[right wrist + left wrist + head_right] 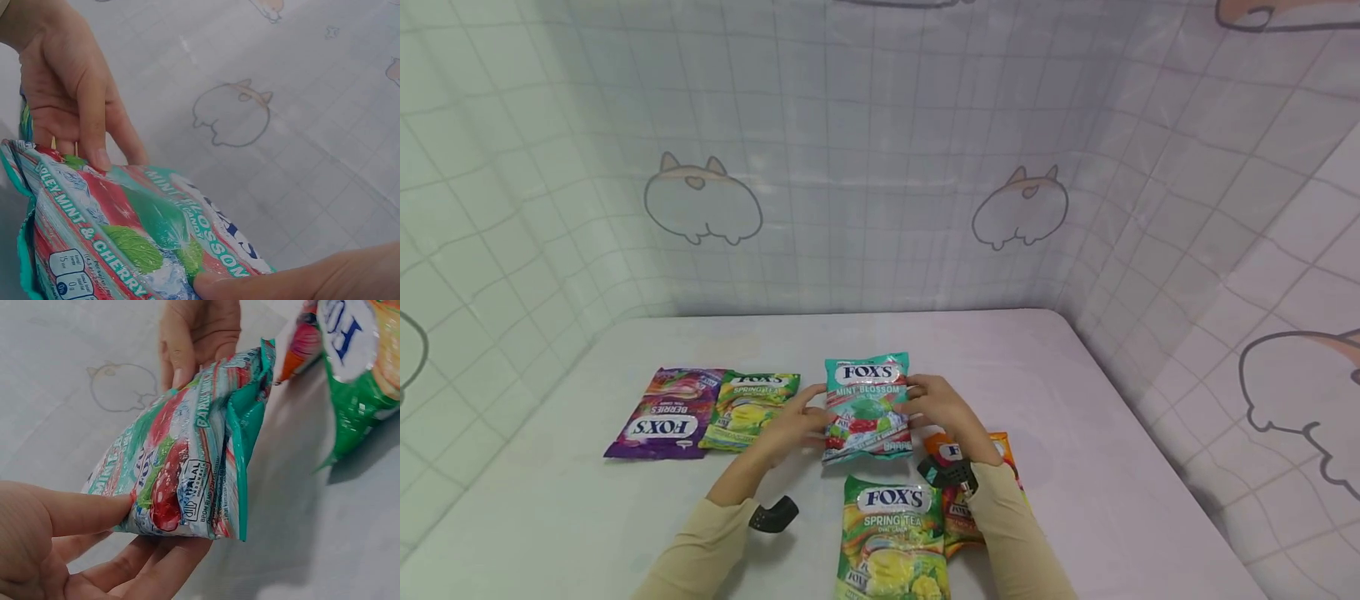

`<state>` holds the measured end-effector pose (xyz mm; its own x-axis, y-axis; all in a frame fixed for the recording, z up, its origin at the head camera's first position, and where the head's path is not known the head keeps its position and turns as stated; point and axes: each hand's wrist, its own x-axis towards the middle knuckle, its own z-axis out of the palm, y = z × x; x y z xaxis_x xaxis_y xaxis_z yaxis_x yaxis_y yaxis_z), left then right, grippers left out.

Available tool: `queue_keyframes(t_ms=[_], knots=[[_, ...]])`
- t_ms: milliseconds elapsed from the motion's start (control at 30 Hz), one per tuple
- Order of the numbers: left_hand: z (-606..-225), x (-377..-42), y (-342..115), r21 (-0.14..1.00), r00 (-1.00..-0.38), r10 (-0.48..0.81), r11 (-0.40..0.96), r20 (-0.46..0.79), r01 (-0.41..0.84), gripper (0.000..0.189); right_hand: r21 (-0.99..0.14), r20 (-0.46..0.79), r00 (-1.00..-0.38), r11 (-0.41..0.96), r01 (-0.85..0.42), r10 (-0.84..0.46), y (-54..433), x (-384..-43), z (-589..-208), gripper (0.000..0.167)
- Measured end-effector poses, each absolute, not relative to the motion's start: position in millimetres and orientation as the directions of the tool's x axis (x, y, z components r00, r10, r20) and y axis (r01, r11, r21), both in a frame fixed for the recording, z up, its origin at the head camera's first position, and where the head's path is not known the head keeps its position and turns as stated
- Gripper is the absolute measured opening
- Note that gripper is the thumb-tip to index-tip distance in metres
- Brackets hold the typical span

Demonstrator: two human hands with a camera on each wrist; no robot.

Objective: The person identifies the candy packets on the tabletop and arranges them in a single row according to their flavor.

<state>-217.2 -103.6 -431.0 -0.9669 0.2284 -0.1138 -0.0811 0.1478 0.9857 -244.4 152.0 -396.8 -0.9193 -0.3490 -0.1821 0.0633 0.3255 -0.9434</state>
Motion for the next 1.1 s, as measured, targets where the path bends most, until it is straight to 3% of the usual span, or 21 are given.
queue_keyframes(t_ms=[433,667,1100], knots=[[-404.5,-215.7,-111.1,0.987,-0.981,0.186,0.156,-0.055,-0.026,0.055,-0.98,-0.118,-0.929,0.194,0.051,-0.351,148.3,-246.8,-389.3,0.055],[-398.4,-212.3,-111.5,0.987,-0.983,0.18,0.16,-0.034,-0.005,0.054,-0.975,-0.112,-0.931,0.217,0.036,-0.348,150.6,-243.2,-387.3,0.066],[-403.2,-215.1,-112.2,0.986,-0.983,0.184,0.167,-0.019,0.013,0.054,-0.974,-0.065,-0.922,0.223,-0.024,-0.381,150.7,-239.3,-383.6,0.062]])
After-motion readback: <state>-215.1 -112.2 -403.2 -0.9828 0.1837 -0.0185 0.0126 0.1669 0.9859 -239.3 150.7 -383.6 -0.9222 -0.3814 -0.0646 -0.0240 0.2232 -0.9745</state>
